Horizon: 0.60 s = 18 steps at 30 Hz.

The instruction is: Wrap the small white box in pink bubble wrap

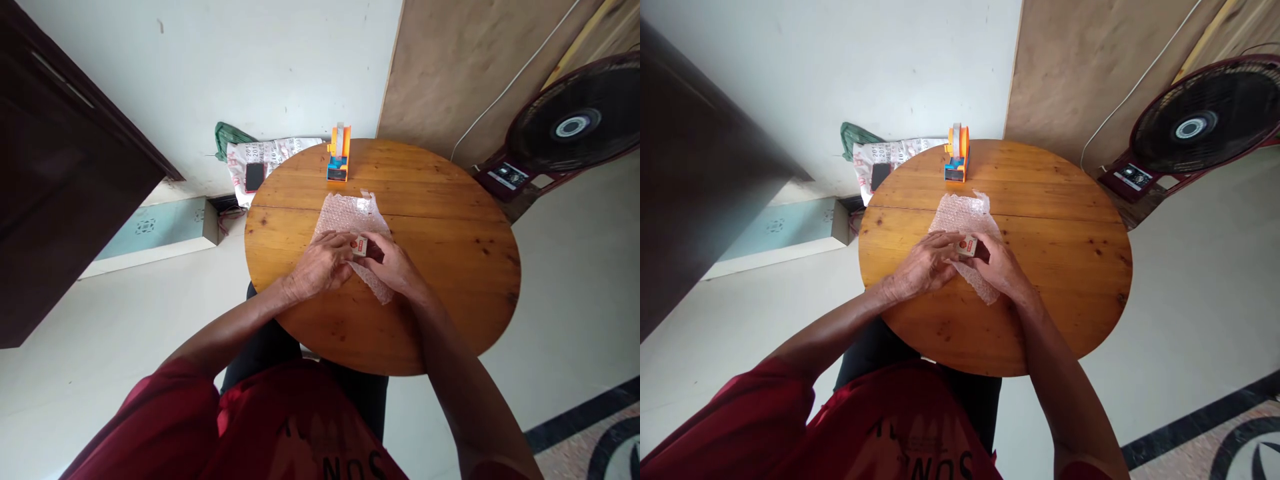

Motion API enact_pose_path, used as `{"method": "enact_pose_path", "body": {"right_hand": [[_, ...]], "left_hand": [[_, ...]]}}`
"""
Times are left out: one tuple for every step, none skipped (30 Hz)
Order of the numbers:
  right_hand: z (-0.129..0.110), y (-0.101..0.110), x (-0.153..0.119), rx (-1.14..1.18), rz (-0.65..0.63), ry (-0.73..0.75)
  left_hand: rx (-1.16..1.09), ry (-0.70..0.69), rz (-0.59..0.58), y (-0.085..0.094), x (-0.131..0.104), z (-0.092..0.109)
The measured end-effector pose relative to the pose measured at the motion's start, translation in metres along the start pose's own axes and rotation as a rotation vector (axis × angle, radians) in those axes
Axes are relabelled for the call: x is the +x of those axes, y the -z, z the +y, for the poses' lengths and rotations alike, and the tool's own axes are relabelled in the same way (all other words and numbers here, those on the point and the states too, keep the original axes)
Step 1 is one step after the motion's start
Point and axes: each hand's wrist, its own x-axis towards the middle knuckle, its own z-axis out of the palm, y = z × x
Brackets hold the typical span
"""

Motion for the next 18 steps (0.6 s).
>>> {"method": "enact_pose_path", "body": {"right_hand": [[0.000, 0.002, 0.000, 0.026, 0.002, -0.015], [0.000, 0.004, -0.001, 0.055, 0.003, -0.035], [0.000, 0.008, -0.003, 0.093, 0.005, -0.060], [0.001, 0.012, -0.004, 0.137, 0.002, -0.087], [0.001, 0.017, -0.006, 0.186, -0.008, -0.110], [0.003, 0.022, -0.008, 0.236, -0.019, -0.123], [0.004, 0.027, -0.010, 0.282, -0.042, -0.118], [0.004, 0.032, -0.012, 0.328, -0.073, -0.102], [0.004, 0.037, -0.013, 0.365, -0.111, -0.083], [0.003, 0.040, -0.014, 0.386, -0.151, -0.069], [0.002, 0.042, -0.015, 0.386, -0.177, -0.067], [0.000, 0.042, -0.015, 0.358, -0.177, -0.078], [-0.003, 0.041, -0.015, 0.304, -0.150, -0.099], [-0.005, 0.040, -0.014, 0.235, -0.101, -0.123], [-0.006, 0.037, -0.012, 0.168, -0.046, -0.144], [-0.008, 0.034, -0.011, 0.114, 0.005, -0.155], [-0.008, 0.031, -0.009, 0.079, 0.044, -0.156], [-0.008, 0.028, -0.008, 0.066, 0.070, -0.149]], "left_hand": [[-0.017, 0.000, -0.001, 0.000, 0.003, -0.002], [-0.033, 0.003, 0.000, 0.000, 0.006, -0.003], [-0.049, 0.013, 0.004, 0.000, 0.008, -0.005], [-0.066, 0.028, 0.011, -0.001, 0.010, -0.006], [-0.082, 0.045, 0.020, -0.001, 0.011, -0.007], [-0.096, 0.058, 0.029, -0.002, 0.012, -0.008], [-0.108, 0.069, 0.036, -0.003, 0.013, -0.009], [-0.120, 0.075, 0.040, -0.003, 0.014, -0.011], [-0.133, 0.075, 0.044, -0.004, 0.016, -0.014], [-0.147, 0.072, 0.052, -0.005, 0.018, -0.016], [-0.163, 0.071, 0.061, -0.006, 0.020, -0.019], [-0.180, 0.072, 0.067, -0.007, 0.022, -0.022], [-0.199, 0.074, 0.069, -0.007, 0.024, -0.025], [-0.217, 0.080, 0.067, -0.008, 0.027, -0.027], [-0.234, 0.093, 0.063, -0.009, 0.029, -0.029], [-0.250, 0.113, 0.056, -0.010, 0.031, -0.031], [-0.265, 0.136, 0.048, -0.011, 0.033, -0.032], [-0.279, 0.160, 0.049, -0.012, 0.034, -0.032]]}}
